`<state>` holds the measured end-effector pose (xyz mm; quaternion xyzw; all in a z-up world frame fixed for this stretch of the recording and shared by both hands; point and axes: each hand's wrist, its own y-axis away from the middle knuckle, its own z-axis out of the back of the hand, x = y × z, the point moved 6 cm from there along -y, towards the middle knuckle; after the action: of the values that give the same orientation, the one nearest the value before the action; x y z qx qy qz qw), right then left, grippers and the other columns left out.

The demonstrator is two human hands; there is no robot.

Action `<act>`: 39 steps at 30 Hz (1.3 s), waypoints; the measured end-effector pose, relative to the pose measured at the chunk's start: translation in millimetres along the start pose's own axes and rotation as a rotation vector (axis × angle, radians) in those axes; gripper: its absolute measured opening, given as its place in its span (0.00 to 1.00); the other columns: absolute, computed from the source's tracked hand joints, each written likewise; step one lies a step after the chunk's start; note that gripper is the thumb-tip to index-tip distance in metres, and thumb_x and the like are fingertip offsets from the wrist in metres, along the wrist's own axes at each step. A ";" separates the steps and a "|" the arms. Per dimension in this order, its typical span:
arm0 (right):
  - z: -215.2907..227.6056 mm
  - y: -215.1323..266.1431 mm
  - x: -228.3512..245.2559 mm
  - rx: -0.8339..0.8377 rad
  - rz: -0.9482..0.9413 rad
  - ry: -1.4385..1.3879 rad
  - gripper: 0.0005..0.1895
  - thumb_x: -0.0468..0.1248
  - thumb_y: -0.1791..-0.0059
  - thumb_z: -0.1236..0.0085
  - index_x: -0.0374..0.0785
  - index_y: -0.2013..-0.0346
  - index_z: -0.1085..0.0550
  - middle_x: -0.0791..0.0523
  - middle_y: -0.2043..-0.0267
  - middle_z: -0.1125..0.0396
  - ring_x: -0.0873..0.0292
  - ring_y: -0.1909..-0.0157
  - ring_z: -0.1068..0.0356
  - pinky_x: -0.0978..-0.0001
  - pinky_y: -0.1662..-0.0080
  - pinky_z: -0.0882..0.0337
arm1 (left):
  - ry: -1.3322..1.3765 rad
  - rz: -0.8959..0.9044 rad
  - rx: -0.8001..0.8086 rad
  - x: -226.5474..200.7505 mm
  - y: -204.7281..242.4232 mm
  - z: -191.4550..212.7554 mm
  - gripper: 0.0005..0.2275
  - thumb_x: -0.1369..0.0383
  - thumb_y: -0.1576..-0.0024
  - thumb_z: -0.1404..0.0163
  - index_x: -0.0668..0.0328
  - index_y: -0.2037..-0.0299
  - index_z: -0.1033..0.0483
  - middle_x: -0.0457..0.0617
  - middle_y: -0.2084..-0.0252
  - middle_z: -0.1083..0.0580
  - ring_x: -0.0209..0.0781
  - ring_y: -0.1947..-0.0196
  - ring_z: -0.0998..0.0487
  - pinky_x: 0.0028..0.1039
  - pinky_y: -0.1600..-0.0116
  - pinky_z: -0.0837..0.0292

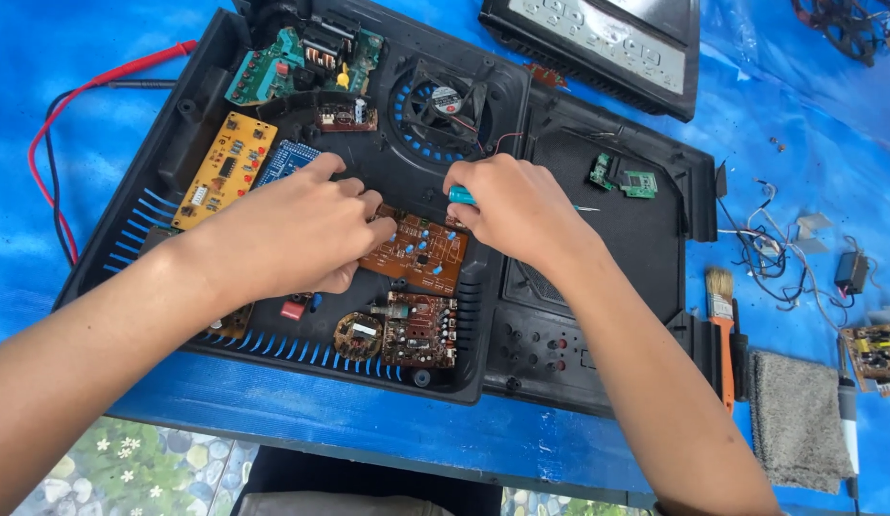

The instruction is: The person is assembling an electronic appliance by positioning various circuit boards into the plastic housing and using a screwdriver for adjustments.

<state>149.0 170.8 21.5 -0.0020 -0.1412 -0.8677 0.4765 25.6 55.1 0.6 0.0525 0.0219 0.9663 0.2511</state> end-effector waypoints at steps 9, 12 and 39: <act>1.2 2.2 -2.0 -0.011 -0.017 -0.059 0.16 0.37 0.48 0.42 0.37 0.47 0.23 0.45 0.57 0.24 0.37 0.59 0.22 0.45 0.58 0.22 | -0.026 0.023 0.000 -1.2 0.4 -0.8 0.17 0.56 0.50 0.44 0.50 0.53 0.18 0.53 0.58 0.19 0.46 0.55 0.17 0.50 0.33 0.36; 7.3 6.1 1.9 -0.005 -0.014 -0.090 0.16 0.36 0.48 0.42 0.37 0.46 0.24 0.43 0.56 0.25 0.34 0.58 0.23 0.42 0.57 0.22 | -0.035 0.028 0.013 -1.0 -2.0 -5.2 0.17 0.55 0.50 0.44 0.49 0.53 0.18 0.53 0.58 0.19 0.45 0.54 0.18 0.49 0.32 0.37; 28.8 279.4 3.9 -1.089 -0.367 -0.179 0.19 0.30 0.40 0.58 0.30 0.76 0.31 0.48 0.70 0.35 0.52 0.64 0.33 0.57 0.47 0.30 | 0.745 0.376 -1.297 -79.3 168.8 69.5 0.23 0.59 0.39 0.72 0.54 0.89 0.52 0.45 0.89 0.52 0.40 0.85 0.54 0.39 0.71 0.60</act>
<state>374.3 33.3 117.6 -0.2957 0.2875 -0.8802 0.2349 20.7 -129.8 74.1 -0.4312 -0.4749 0.7661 0.0392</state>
